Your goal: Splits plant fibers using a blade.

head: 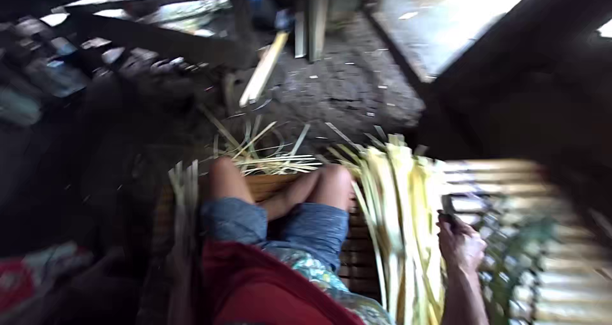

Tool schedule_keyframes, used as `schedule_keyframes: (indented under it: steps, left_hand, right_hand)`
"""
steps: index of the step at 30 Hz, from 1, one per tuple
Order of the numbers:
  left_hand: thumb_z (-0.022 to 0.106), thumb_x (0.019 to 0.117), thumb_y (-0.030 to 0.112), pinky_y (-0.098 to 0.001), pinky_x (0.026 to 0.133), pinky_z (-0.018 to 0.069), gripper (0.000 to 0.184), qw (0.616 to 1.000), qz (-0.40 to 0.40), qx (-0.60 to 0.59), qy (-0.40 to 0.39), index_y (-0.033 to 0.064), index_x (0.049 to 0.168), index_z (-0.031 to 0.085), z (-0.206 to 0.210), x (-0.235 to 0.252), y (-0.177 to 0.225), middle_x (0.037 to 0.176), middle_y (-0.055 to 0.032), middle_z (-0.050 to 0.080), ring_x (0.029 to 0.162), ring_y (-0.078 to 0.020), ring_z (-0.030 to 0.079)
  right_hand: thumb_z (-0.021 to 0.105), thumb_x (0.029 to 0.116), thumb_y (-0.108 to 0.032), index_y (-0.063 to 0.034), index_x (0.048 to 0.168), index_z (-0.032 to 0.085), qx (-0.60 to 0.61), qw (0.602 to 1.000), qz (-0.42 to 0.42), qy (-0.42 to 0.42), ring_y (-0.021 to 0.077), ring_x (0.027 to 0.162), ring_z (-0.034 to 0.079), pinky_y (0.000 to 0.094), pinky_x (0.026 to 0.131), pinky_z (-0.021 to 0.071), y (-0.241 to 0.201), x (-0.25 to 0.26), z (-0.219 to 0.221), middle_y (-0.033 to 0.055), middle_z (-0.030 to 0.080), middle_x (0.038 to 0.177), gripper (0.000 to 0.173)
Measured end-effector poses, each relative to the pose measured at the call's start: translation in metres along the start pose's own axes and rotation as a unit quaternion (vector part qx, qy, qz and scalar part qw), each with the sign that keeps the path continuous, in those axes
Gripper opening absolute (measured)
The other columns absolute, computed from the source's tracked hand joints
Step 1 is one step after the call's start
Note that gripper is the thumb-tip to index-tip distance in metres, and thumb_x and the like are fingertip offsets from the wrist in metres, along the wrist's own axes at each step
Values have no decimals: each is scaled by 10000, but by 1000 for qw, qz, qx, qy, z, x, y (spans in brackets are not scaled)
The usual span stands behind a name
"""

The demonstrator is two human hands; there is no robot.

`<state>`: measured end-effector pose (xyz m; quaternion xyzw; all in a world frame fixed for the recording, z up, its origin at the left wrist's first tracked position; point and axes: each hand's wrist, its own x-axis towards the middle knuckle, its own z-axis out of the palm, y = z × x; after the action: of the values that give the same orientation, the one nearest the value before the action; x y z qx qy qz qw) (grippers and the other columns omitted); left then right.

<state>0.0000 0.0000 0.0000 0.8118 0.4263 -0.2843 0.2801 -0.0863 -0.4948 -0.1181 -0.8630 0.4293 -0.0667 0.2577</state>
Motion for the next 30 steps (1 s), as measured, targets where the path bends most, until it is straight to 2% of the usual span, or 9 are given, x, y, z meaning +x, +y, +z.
schedule_keyframes:
  steps: [2, 3, 5, 9, 16, 19, 22, 27, 30]
  left_hand:
    - [613, 1010, 184, -551, 1134, 367, 534, 969, 143, 30, 199, -115, 1433, 483, 51, 114, -107, 1423, -390, 486, 1338, -505, 485]
    - [636, 998, 241, -559, 1159, 341, 615, 967, 136, 41, 209, -94, 1474, 439, 61, 150, -134, 1471, -381, 438, 1373, -506, 446]
    - [606, 1024, 344, -551, 1222, 229, 675, 984, 82, 38, 153, -52, 1525, 387, 65, 177, -146, 1592, -333, 304, 1483, -474, 311]
    - [578, 1031, 406, -570, 1209, 252, 680, 984, 65, -42, 158, 10, 1549, 386, 60, 205, -146, 1614, -310, 274, 1482, -474, 306]
    - [455, 1094, 330, -549, 1190, 315, 515, 979, 137, -68, 133, -30, 1460, 503, 0, 279, -70, 1506, -310, 449, 1422, -449, 420]
    - [446, 1099, 312, -542, 1181, 335, 457, 981, 161, -23, 110, 11, 1421, 567, -17, 323, -18, 1482, -283, 490, 1406, -425, 449]
    - [416, 1105, 303, -531, 1172, 361, 451, 981, 165, 18, 104, 15, 1411, 580, -25, 362, 27, 1486, -276, 491, 1399, -409, 469]
    - [424, 1103, 287, -515, 1177, 354, 451, 983, 154, 64, 74, -24, 1382, 593, -25, 387, 57, 1489, -281, 497, 1400, -402, 477]
    - [564, 1046, 187, -583, 1129, 387, 337, 975, 189, -52, 100, 4, 1310, 663, -14, 411, 38, 1404, -299, 557, 1337, -456, 514]
  right_hand:
    - [478, 1086, -267, 58, 1308, 633, 13, 996, -68, -53, 474, 1100, 639, 649, 969, 448, -27, 2, 19, 340, 643, 1219, 422]
    - [475, 1088, -291, 84, 1286, 626, 18, 993, -96, -70, 474, 1056, 635, 645, 939, 455, -38, 3, 25, 356, 637, 1182, 450]
    - [476, 1089, -344, 107, 1271, 618, 16, 988, -127, -87, 489, 1044, 621, 652, 936, 443, -61, 4, 29, 381, 620, 1167, 506]
    - [458, 1092, -372, 99, 1304, 587, 21, 981, -158, -111, 449, 1022, 628, 627, 922, 465, -102, 14, 29, 364, 616, 1189, 532]
    - [434, 1107, -302, 73, 1289, 571, 94, 962, -100, -235, 99, 620, 581, 325, 624, 526, -165, -9, 72, 123, 667, 899, 439]
    - [567, 1051, -240, 70, 1123, 644, 99, 958, -137, -230, 133, 647, 645, 358, 644, 565, -153, -17, 111, 91, 697, 804, 327]
    - [723, 939, -193, 39, 1062, 683, 24, 975, -145, -167, 308, 754, 677, 542, 722, 558, -153, -23, 134, 186, 693, 855, 266]
    - [688, 977, -281, -6, 961, 714, -4, 984, -35, -176, 238, 677, 669, 466, 671, 559, -180, -19, 146, 126, 693, 779, 276]
    - [661, 966, -364, -15, 981, 749, -104, 976, -69, -177, 301, 860, 694, 531, 834, 535, -200, -16, 146, 156, 727, 902, 361]
